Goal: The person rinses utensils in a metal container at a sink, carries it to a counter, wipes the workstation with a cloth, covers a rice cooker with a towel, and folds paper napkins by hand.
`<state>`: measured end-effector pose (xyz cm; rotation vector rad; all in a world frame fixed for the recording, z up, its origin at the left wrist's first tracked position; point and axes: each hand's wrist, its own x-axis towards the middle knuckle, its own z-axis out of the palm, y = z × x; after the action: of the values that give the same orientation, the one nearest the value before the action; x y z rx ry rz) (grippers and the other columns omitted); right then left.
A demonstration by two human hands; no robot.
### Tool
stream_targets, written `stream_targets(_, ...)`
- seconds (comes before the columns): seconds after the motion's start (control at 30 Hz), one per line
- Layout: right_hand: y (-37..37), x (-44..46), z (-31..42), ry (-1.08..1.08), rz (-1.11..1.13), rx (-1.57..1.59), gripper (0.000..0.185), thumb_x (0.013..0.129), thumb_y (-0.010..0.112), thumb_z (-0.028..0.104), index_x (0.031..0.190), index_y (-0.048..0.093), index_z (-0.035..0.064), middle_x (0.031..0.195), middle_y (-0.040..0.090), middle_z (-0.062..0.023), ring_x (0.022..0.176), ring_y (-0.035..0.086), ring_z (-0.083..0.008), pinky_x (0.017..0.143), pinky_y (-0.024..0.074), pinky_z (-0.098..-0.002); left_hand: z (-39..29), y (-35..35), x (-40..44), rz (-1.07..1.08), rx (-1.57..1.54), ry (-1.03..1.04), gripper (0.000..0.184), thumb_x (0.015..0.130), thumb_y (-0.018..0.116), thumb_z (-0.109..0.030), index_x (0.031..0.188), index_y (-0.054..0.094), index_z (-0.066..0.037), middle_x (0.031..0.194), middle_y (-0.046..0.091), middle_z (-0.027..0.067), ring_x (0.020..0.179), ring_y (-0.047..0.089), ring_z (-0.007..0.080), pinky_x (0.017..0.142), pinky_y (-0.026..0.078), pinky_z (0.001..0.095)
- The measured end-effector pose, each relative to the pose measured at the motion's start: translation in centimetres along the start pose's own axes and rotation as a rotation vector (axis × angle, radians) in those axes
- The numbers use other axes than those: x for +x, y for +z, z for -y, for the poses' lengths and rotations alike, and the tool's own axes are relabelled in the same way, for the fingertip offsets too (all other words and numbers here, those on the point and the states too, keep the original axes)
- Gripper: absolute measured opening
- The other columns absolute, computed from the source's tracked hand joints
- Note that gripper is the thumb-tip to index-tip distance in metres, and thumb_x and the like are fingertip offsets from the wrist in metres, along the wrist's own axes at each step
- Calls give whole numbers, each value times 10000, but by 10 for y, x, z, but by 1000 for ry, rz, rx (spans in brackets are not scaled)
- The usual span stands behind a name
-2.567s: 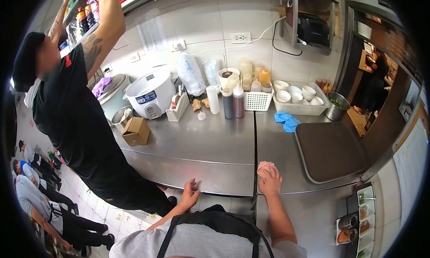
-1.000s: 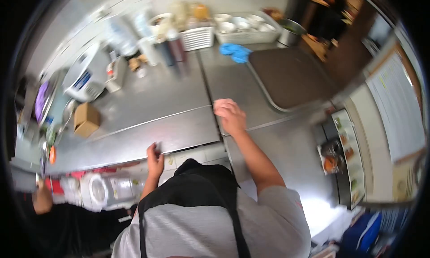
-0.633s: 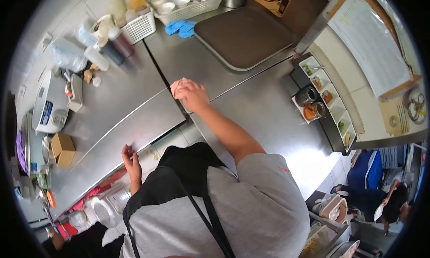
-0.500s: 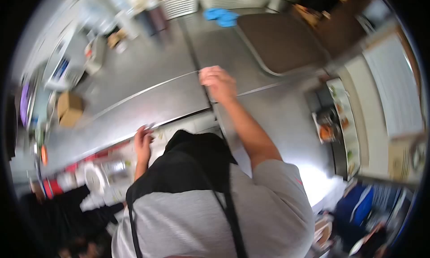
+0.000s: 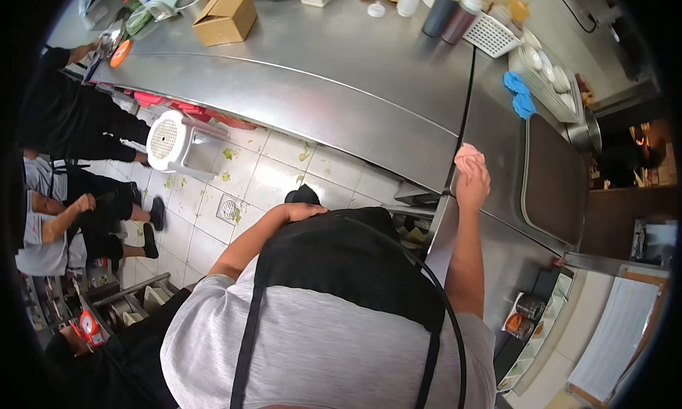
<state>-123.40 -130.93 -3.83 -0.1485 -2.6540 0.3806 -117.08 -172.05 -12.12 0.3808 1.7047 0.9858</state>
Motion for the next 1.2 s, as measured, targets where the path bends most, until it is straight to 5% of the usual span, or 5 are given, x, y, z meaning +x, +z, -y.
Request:
stream_targets(0.33, -15, -29, 17, -46, -13, -194, 269, 720, 491, 171, 977, 555, 124, 978, 551, -98, 967, 477, -278, 835, 372, -371, 82, -23, -8, -8, 161, 36, 587, 798, 302, -577, 1166, 466, -150, 1162, 476, 138, 1059, 448, 255, 909, 317, 329)
stream_targets(0.63, -2, -54, 50, 453, -39, -321, 317, 706, 512, 162, 1022, 540, 144, 1014, 542, -108, 930, 504, -294, 805, 398, -383, 198, -36, -99, -213, -8, -168, 563, 799, 363, -495, 1133, 488, -58, 1203, 434, 143, 1075, 437, 262, 908, 320, 335)
stream_targets(0.87, 11, -30, 96, 301, -179, 347, 319, 744, 435, 141, 1013, 528, -4, 989, 562, -146, 932, 526, -293, 832, 390, -352, 300, -26, -190, -403, 104, -599, 574, 728, 471, -419, 1067, 501, 44, 1112, 475, 231, 1053, 453, 325, 897, 351, 348)
stream_targets(1.13, 114, 35, 213, 121, -210, -108, 270, 774, 398, 213, 983, 554, 143, 987, 544, -69, 965, 477, -267, 841, 365, -367, 315, -9, -240, -795, -169, -579, 575, 718, 499, -379, 1124, 459, 27, 1112, 475, 235, 1068, 447, 315, 909, 345, 335)
stream_targets(1.2, 98, 58, 286, -113, 162, 19, 255, 808, 369, 218, 915, 546, 70, 1024, 511, -105, 987, 452, -247, 828, 353, -369, 310, 3, -243, -813, -224, -558, 571, 723, 504, -382, 1130, 457, 17, 1108, 479, 234, 1062, 451, 317, 906, 347, 339)
